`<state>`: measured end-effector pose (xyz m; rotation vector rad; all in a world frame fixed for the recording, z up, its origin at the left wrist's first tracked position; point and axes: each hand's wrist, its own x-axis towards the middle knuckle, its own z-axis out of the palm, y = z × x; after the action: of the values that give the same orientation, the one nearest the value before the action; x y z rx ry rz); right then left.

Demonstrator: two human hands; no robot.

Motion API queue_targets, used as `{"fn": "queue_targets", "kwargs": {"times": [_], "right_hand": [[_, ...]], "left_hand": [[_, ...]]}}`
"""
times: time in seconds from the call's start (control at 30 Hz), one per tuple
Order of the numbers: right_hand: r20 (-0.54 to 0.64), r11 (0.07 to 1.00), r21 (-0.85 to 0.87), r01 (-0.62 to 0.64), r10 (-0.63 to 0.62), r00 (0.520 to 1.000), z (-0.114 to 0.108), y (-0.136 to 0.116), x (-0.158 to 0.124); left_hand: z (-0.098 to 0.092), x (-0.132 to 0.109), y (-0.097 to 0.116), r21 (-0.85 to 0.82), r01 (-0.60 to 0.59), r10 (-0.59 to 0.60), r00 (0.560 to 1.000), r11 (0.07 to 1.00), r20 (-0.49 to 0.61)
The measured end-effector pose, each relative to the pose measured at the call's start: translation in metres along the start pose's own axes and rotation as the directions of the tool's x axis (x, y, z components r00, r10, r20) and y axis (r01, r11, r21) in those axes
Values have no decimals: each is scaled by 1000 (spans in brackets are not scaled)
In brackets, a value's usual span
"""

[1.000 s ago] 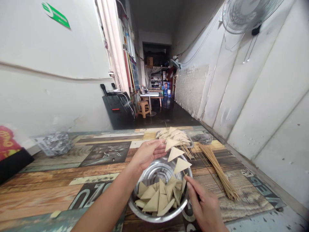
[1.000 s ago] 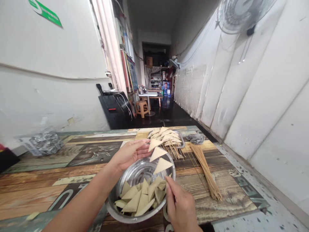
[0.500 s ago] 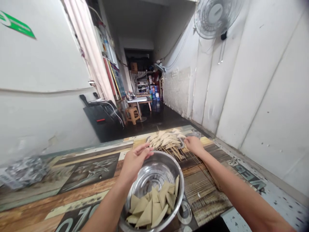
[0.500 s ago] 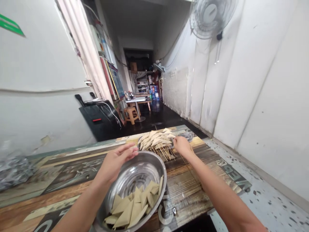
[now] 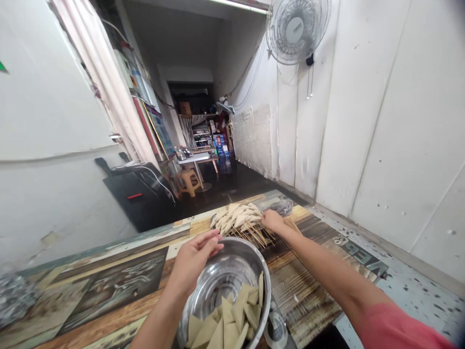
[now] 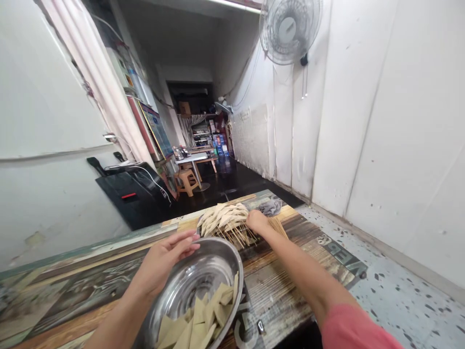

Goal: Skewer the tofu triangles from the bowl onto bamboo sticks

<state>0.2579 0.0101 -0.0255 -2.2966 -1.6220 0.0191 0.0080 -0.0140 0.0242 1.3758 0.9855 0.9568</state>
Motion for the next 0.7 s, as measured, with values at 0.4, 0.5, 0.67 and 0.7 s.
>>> {"fn": "queue_targets", "kwargs": {"times": [0.4,0.5,0.67,0.7], "right_hand": [[132,968,-230,-100,133,982,-29,69,-11],[186,953,-288,-98,156,970,-25,89,-38],[236,949,-314,-36,115,965,-10,99,-62],[239,950,-312,-28,107,965,-9,99,-62]], "left_hand": [[0,-5,-3,341,-72,23,989,937,144],[0,-7,-1,456,-106,16,980,884,197],[0,-12,-4,533,-139,-36,952,834,305],[2,-13,-6,536,-148,-58,936,831,348]]}}
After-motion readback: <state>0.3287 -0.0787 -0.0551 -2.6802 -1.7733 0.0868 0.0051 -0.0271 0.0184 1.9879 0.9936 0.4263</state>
